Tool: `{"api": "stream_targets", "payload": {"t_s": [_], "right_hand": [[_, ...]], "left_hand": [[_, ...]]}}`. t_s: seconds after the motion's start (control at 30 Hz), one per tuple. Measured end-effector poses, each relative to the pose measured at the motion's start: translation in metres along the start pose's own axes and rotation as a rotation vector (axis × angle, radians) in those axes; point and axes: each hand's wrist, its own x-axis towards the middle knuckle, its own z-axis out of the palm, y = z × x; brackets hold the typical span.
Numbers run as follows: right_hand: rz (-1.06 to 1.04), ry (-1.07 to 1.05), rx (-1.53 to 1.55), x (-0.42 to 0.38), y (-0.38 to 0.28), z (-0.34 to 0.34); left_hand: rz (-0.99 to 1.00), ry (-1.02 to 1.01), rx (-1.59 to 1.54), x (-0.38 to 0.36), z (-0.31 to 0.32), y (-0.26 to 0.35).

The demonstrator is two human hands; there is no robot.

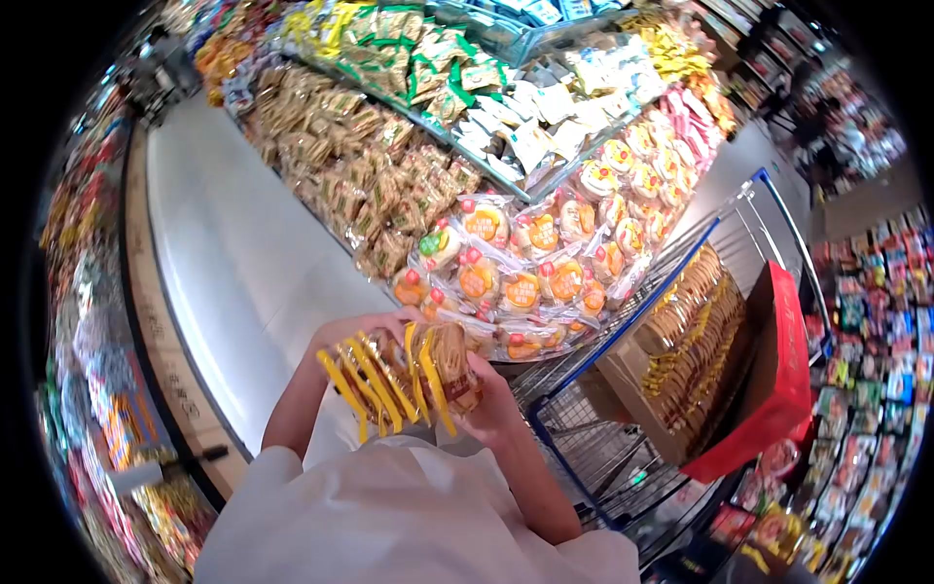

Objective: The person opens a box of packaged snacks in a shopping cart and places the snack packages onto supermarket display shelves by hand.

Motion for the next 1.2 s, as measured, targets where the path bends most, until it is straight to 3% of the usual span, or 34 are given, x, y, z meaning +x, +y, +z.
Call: {"api": "stream_targets", "payload": {"t_s": [0.07,0.1,0.13,0.17,0.2,0.27,0.33,0.37,0.43,0.47,0.57,0.73,0.83,0.87,0.93,0.97,1.0,1.07,1.1,1.2], "right_hand": [[-0.015,-0.055,0.055,0.022,0.013,-0.005],[0.020,-0.118,0.103,0.028,0.021,-0.009],[-0.047,0.072,0.130,0.037,0.032,-0.006],[-0.088,0.088,0.068,0.041,0.040,-0.012],[-0.237,0.137,-0.203,0.048,0.049,-0.016],[-0.370,0.176,-0.469,0.057,0.061,-0.019],[-0.383,0.224,-0.041,0.057,0.046,0.017],[-0.380,0.219,-0.046,0.058,0.044,0.020],[-0.492,0.392,-0.227,0.061,0.040,0.025],[-0.557,0.343,-0.264,0.064,0.039,0.027],[-0.568,0.424,-0.420,0.069,0.035,0.038],[-0.501,0.353,-0.657,0.081,0.022,0.047],[-0.568,0.373,-0.731,0.080,0.013,0.059],[-0.520,0.400,-0.740,0.079,0.008,0.064],[-0.421,0.525,-0.811,0.077,-0.002,0.066],[-0.410,0.592,-0.828,0.082,-0.006,0.049],[-0.431,0.497,-0.848,0.086,-0.014,0.047],[-0.472,0.302,-0.872,0.094,-0.031,0.045],[-0.600,0.218,-0.942,0.101,-0.034,0.045],[-0.714,0.164,-1.140,0.110,-0.055,0.043]], "left_hand": [[-0.037,-0.032,0.346,-0.006,-0.018,0.025],[-0.036,-0.097,0.332,-0.011,-0.024,0.034],[-0.001,0.003,0.471,-0.019,-0.026,0.044],[0.030,0.121,0.610,-0.026,-0.028,0.050],[-0.110,0.201,0.546,-0.032,-0.031,0.052],[-0.142,0.251,0.402,-0.043,-0.029,0.056],[-0.255,0.451,0.065,-0.053,-0.027,0.053],[-0.249,0.455,0.068,-0.057,-0.025,0.055],[-0.060,0.323,-0.410,-0.061,-0.020,0.057],[0.064,0.232,-0.567,-0.060,-0.020,0.053],[0.053,0.415,-0.790,-0.055,-0.018,0.045],[0.015,0.611,-0.562,-0.038,-0.023,0.033],[0.053,0.566,-0.422,-0.029,-0.028,0.037],[0.064,0.570,-0.413,-0.027,-0.031,0.038],[-0.105,0.597,-0.357,-0.022,-0.035,0.043],[-0.018,0.564,-0.325,-0.017,-0.032,0.052],[0.083,0.515,-0.270,-0.011,-0.029,0.061],[0.029,0.466,-0.330,-0.006,-0.039,0.058],[0.027,0.447,-0.368,-0.003,-0.043,0.061],[-0.008,0.439,-0.401,0.009,-0.049,0.073]]}}
